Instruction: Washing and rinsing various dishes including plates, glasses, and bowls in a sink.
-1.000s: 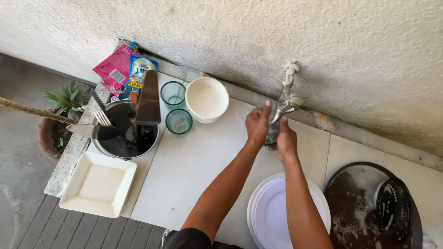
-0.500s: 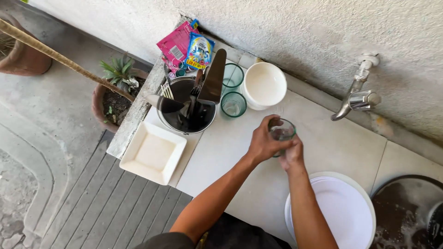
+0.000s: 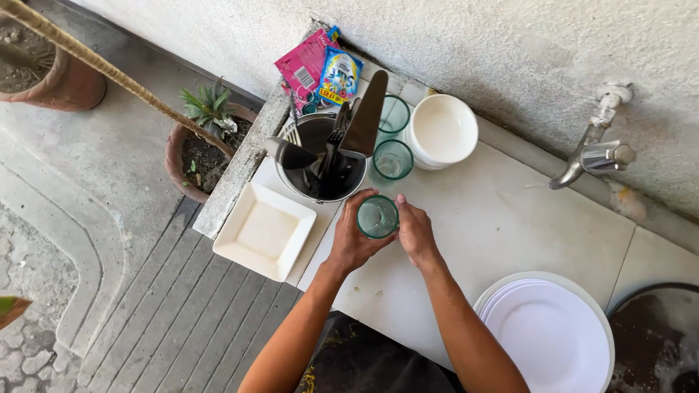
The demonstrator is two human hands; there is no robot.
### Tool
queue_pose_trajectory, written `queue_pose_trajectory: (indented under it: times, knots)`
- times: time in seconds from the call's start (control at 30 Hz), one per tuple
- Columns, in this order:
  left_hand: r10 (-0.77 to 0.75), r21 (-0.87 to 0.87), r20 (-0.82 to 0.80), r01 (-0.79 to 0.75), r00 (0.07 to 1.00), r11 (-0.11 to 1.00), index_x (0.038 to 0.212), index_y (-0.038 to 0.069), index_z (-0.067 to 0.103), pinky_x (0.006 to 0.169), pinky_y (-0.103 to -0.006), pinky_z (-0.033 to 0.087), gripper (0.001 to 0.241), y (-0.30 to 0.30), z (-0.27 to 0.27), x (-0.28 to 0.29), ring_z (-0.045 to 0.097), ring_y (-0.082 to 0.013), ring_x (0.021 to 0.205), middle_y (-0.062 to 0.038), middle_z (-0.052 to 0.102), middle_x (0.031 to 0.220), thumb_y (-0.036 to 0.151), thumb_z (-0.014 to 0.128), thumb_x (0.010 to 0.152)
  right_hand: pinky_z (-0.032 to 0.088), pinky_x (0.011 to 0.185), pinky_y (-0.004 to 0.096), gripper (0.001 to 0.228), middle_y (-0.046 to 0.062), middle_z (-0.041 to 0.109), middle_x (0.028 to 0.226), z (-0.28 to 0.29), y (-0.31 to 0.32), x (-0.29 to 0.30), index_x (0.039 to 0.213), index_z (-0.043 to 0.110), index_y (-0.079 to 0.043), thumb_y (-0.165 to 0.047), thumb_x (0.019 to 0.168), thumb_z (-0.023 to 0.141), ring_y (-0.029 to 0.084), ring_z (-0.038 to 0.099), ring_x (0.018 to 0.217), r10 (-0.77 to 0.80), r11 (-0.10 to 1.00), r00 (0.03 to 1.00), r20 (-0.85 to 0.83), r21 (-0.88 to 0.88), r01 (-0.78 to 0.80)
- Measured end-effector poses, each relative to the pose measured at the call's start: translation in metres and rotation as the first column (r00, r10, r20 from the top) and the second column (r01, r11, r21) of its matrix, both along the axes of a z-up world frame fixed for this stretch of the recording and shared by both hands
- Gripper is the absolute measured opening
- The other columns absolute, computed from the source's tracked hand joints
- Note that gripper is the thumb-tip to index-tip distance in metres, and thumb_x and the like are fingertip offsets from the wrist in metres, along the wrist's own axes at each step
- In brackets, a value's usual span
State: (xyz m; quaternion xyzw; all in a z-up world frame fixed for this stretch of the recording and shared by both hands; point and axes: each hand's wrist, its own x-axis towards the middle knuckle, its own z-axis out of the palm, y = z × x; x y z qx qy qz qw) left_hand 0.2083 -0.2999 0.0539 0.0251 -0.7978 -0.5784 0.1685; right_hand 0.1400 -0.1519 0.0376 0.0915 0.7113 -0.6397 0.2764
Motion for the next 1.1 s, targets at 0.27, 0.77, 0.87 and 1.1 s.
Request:
queue_pose_trajectory:
  times: [0.27,0.77,0.87,1.1]
  knots:
    - [0.026,0.051,0.132,-0.033,0.991,0.998,0.145,0.008,0.042,0.102,-0.0454,0.051,0.103,-0.012,0.002,0.002,0.058,-0.036,0.128,-0.016,0.055,0.141,0.032,0.098,0.063,0.055,0.068,0.03,0.055,0.008,0.074,0.101,0.046,-0.015,0.006,0.125,0.068,-0.001,-0.047,0.1,0.053,0.014,0.067,0.084,0.035,0.993,0.999,-0.023,0.113,-0.032]
    - [0.014,0.069,0.079,-0.02,0.997,0.997,0.108,0.01,0.076,0.089,-0.033,0.061,0.017,-0.089,0.002,0.057,0.076,-0.0204,0.104,-0.009,0.078,0.113,0.008,0.077,0.091,0.054,0.081,0.052,0.048,0.005,0.066,0.111,-0.006,0.093,-0.04,0.12,0.055,-0.016,-0.049,0.086,0.059,0.03,0.067,0.096,-0.652,0.605,0.711,0.263,-0.385,0.697]
    - [0.298,-0.143,0.009,-0.293,0.955,0.945,0.104,0.01,0.075,0.084,-0.0312,0.06,0.009,-0.143,-0.015,0.08,0.073,-0.0183,0.097,-0.008,0.077,0.107,0.006,0.074,0.096,0.057,0.078,0.051,0.051,0.004,0.064,0.113,0.005,0.127,-0.065,0.122,0.057,-0.012,-0.048,0.086,0.063,0.03,0.068,0.094,-0.684,0.633,0.703,0.195,-0.319,0.705]
    - [0.727,-0.706,0.198,-0.419,0.657,0.571,0.116,0.004,0.073,0.093,-0.0509,0.048,0.037,-0.193,-0.013,0.106,0.06,-0.0362,0.111,-0.017,0.069,0.113,0.019,0.078,0.083,0.059,0.094,0.034,0.084,0.01,0.068,0.119,0.015,0.045,-0.004,0.141,0.047,-0.002,-0.026,0.073,0.093,0.019,0.068,0.108,-0.033,0.988,0.793,-0.608,0.101,0.119]
